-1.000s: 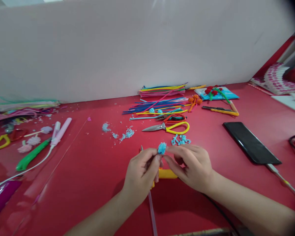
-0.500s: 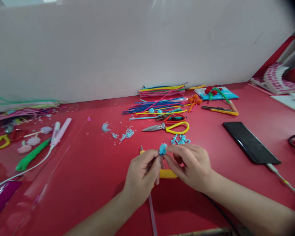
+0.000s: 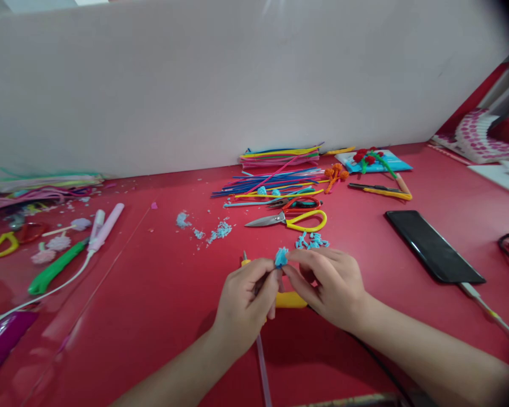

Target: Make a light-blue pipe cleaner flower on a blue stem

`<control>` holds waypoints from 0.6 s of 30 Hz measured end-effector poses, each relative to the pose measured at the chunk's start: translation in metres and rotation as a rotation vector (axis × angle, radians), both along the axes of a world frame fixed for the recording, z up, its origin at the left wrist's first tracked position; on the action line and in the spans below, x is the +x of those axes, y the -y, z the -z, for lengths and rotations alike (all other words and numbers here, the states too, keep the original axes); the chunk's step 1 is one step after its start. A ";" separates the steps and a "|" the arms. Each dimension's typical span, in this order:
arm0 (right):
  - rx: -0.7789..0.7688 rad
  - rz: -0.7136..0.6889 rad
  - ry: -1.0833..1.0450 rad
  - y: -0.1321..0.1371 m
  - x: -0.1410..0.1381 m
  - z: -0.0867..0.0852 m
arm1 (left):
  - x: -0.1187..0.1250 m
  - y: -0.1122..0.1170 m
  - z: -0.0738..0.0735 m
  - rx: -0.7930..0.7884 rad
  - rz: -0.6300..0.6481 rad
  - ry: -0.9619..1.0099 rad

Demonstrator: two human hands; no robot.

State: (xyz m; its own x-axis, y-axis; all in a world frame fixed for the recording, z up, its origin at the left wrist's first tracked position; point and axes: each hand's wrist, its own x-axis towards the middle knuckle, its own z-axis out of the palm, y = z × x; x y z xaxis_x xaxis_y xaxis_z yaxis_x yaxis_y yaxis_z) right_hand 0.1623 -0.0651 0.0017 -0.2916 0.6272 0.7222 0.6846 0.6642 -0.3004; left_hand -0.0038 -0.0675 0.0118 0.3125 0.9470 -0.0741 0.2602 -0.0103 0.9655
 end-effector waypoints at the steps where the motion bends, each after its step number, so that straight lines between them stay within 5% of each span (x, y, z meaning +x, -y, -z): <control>1: -0.001 -0.002 -0.003 0.000 0.000 -0.001 | 0.000 -0.001 -0.001 -0.019 -0.002 0.019; 6: -0.030 -0.071 -0.046 0.002 0.001 -0.003 | -0.003 -0.014 -0.006 -0.173 -0.085 0.241; 13: -0.355 -0.147 0.476 -0.002 -0.012 0.006 | -0.012 -0.029 -0.011 -0.230 -0.152 0.534; 18: -0.431 -0.158 0.585 0.003 -0.023 0.013 | -0.015 -0.031 -0.011 -0.235 -0.126 0.569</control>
